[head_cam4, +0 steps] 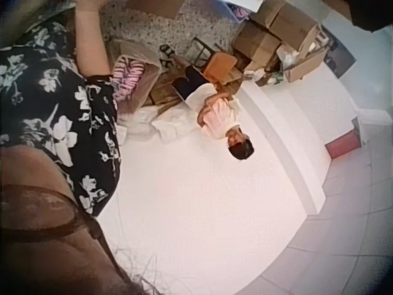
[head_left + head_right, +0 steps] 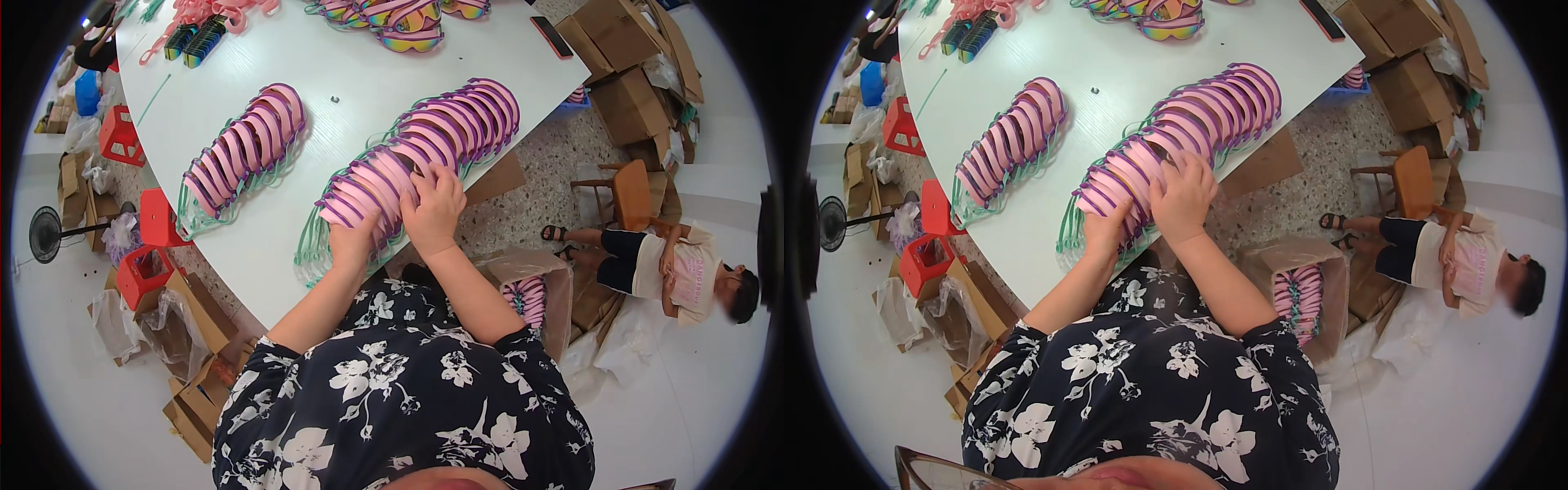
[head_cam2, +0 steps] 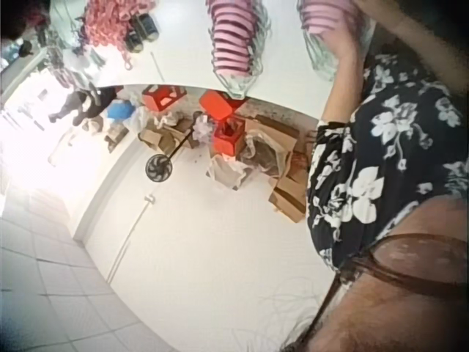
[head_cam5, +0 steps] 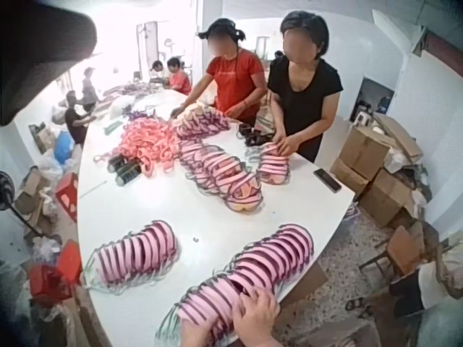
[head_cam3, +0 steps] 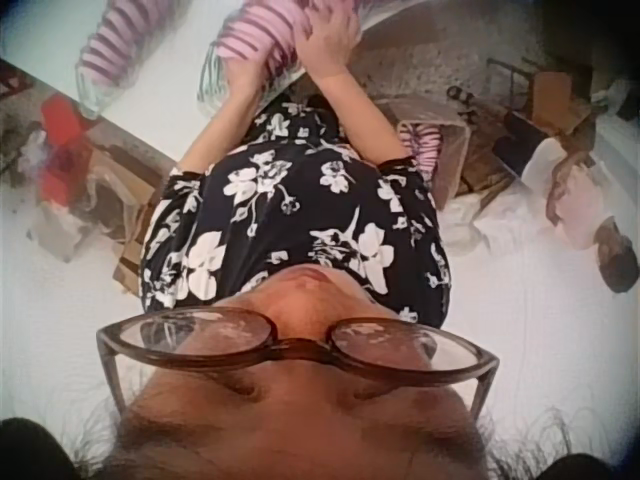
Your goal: Inspecting, grouping, and placing assembled plastic headbands into a cardboard box for shipping.
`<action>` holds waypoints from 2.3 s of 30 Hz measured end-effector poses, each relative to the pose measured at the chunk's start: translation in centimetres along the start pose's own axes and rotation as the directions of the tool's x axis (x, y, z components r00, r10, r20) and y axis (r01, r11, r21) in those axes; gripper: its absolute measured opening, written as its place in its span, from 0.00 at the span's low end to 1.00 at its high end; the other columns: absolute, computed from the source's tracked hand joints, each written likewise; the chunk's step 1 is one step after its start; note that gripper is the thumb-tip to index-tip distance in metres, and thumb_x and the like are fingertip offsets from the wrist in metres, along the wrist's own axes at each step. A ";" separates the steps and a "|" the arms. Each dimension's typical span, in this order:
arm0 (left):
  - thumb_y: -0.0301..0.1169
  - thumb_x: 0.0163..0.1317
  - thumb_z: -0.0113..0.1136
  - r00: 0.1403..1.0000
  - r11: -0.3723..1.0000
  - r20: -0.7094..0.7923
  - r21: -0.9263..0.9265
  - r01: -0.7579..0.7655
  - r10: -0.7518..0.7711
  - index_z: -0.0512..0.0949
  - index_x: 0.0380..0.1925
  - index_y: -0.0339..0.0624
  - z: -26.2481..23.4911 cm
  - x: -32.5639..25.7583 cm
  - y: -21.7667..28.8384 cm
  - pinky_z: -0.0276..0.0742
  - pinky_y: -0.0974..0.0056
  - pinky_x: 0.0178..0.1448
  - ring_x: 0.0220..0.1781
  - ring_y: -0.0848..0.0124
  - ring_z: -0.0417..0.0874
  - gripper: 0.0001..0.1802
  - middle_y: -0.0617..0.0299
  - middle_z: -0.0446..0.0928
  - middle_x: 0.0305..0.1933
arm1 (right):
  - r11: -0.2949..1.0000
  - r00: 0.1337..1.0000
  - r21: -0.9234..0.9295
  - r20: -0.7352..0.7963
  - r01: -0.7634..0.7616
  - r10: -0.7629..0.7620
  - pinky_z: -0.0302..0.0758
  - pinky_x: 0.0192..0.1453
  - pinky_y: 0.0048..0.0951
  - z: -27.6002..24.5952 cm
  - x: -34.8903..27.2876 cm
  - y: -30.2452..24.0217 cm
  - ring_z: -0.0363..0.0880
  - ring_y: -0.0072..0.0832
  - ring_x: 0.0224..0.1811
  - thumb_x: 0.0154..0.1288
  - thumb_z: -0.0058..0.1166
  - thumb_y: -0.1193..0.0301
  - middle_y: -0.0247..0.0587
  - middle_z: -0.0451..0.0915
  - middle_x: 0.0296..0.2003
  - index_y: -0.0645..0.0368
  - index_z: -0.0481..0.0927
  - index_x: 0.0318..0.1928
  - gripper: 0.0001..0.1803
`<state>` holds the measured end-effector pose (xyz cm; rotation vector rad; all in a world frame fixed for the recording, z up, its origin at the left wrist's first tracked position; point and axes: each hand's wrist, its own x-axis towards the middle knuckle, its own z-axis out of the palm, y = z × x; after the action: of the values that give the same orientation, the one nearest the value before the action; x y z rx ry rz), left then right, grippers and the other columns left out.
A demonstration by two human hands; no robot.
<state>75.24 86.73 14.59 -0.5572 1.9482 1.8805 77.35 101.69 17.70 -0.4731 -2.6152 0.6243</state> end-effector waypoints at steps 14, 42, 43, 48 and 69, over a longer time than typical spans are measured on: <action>0.30 0.57 0.71 1.000 0.998 -0.003 0.070 0.001 -0.001 0.66 0.61 0.31 0.0 0.4 -0.4 0.74 0.61 0.62 0.59 0.62 0.79 0.35 0.51 0.76 0.60 | 0.994 0.999 0.108 0.041 -0.028 0.024 0.61 0.64 0.52 0.3 -0.4 1.0 0.67 0.52 0.62 0.55 0.63 0.63 0.49 0.70 0.57 0.54 0.82 0.51 0.22; 0.31 0.57 0.71 1.000 0.994 0.020 -0.111 -0.013 0.015 0.65 0.61 0.30 0.5 0.3 -0.3 0.76 0.61 0.60 0.58 0.62 0.79 0.36 0.51 0.75 0.59 | 0.974 0.997 0.221 0.062 -0.056 0.043 0.56 0.71 0.51 0.3 4.7 5.4 0.59 0.56 0.70 0.50 0.68 0.59 0.65 0.58 0.70 0.57 0.84 0.34 0.16; 0.31 0.58 0.70 1.000 0.995 0.026 -0.096 0.000 0.002 0.65 0.62 0.30 0.5 0.2 -0.3 0.74 0.61 0.61 0.59 0.62 0.78 0.35 0.51 0.75 0.60 | 0.974 0.996 0.218 0.071 -0.066 0.051 0.56 0.71 0.51 0.3 4.7 5.4 0.59 0.56 0.70 0.50 0.68 0.59 0.66 0.58 0.70 0.57 0.84 0.34 0.17; 0.31 0.62 0.67 0.999 0.996 0.051 -0.085 0.007 -0.002 0.65 0.63 0.30 0.6 0.0 0.1 0.71 0.60 0.65 0.62 0.62 0.76 0.33 0.52 0.73 0.62 | 0.993 0.999 0.118 0.045 -0.031 0.025 0.58 0.70 0.52 0.1 4.3 4.9 0.60 0.56 0.69 0.50 0.68 0.58 0.65 0.62 0.68 0.57 0.83 0.37 0.19; 0.31 0.59 0.68 0.999 0.997 0.036 -0.073 0.005 -0.003 0.69 0.60 0.28 0.8 -0.1 0.6 0.73 0.60 0.61 0.58 0.62 0.79 0.31 0.51 0.76 0.59 | 0.994 0.988 -0.052 -0.127 -0.092 0.085 0.69 0.58 0.47 0.4 6.8 4.9 0.72 0.45 0.55 0.54 0.65 0.61 0.41 0.77 0.48 0.57 0.85 0.33 0.13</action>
<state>74.98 87.57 15.07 -0.5445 1.8606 1.9527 72.45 108.51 17.08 -0.6290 -2.5105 0.5308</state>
